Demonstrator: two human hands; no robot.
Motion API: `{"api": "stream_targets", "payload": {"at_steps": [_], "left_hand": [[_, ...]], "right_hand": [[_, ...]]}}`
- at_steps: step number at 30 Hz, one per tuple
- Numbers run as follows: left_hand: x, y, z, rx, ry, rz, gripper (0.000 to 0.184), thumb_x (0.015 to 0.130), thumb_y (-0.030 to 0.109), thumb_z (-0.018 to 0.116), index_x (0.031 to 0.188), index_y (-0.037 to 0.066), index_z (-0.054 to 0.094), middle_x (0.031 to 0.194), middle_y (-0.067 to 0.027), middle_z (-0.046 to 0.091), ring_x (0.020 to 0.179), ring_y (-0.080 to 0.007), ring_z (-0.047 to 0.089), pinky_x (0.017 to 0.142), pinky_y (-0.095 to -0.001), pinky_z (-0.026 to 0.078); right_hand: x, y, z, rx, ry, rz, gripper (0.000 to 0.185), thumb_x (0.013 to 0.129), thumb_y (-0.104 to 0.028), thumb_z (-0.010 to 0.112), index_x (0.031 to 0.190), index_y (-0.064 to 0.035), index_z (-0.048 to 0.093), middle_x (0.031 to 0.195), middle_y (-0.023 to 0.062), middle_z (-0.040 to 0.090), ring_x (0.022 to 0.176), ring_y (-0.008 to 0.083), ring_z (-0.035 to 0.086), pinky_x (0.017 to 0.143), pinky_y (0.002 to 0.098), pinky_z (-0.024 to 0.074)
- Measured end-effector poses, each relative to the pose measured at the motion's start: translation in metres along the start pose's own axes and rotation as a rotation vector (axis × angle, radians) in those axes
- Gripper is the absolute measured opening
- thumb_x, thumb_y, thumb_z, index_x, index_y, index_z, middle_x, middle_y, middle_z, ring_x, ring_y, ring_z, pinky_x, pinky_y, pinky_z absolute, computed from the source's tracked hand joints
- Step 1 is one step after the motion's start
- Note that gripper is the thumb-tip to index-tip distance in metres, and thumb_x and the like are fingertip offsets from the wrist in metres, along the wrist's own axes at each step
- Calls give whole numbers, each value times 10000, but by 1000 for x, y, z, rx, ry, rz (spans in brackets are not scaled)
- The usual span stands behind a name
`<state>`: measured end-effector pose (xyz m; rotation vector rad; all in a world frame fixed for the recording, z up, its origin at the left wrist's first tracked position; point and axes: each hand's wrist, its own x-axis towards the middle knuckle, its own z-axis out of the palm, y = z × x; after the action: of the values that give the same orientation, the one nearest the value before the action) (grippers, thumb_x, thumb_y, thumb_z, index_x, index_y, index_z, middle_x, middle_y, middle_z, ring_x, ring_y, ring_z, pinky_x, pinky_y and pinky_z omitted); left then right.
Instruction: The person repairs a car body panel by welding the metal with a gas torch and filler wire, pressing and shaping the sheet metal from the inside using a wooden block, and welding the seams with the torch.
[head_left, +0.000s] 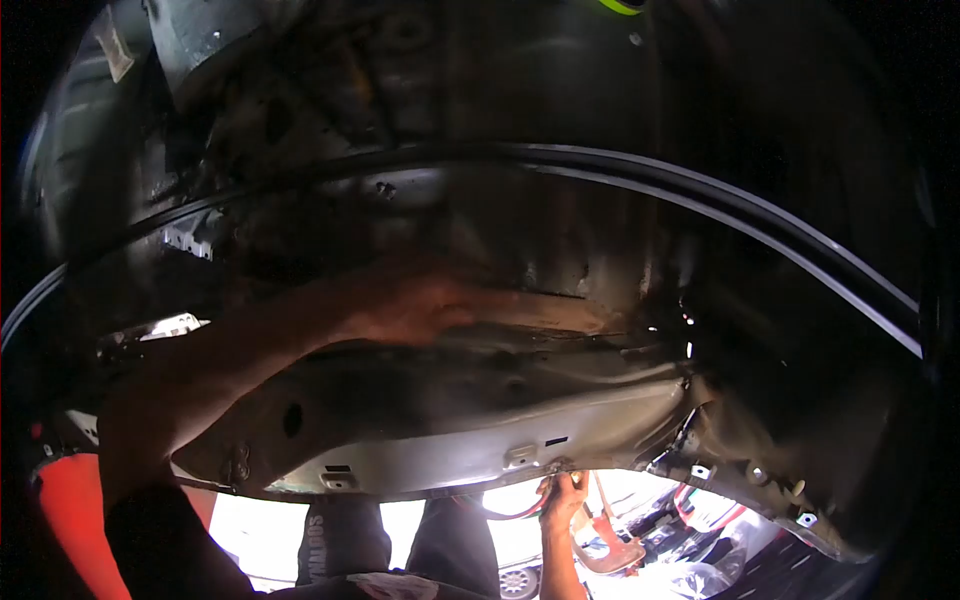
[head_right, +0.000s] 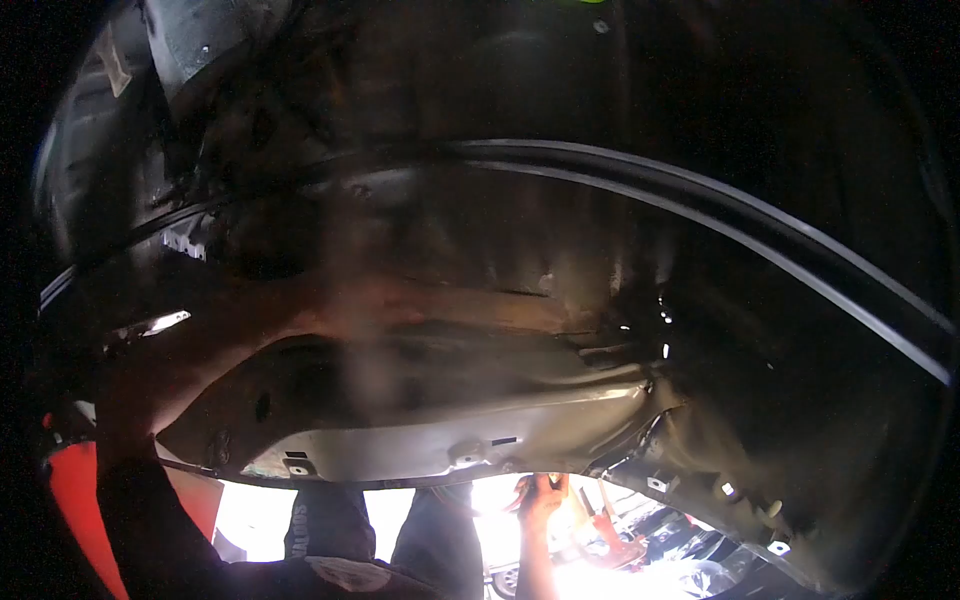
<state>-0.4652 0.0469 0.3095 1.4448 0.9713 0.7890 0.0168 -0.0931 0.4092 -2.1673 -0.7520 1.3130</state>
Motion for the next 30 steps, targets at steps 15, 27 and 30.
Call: {"api": "stream_targets", "payload": {"at_steps": [15,27,30], "left_hand": [[-10,16,-10,144,-4,36,459,954,145,680,1408,201,639,1141,-117,740,1012,-351,711,880,-444,580],[-23,45,-64,349,-337,-446,577,926,210,692,1485,256,558,1253,-104,702,1086,-335,687,933,-446,557],[-14,12,-4,-54,37,-97,510,920,210,697,1423,237,617,1196,-124,716,1044,-344,697,912,-443,561]], "right_hand": [[-8,4,-2,-41,20,31,285,934,-84,612,1197,-34,514,724,59,577,489,180,577,433,292,490],[-14,3,7,-9,-13,-20,207,933,-95,614,1111,-41,523,733,67,590,501,171,565,455,296,491],[-10,12,3,-47,-34,11,195,944,-99,580,1115,-16,535,788,99,639,521,167,590,473,291,468]]}}
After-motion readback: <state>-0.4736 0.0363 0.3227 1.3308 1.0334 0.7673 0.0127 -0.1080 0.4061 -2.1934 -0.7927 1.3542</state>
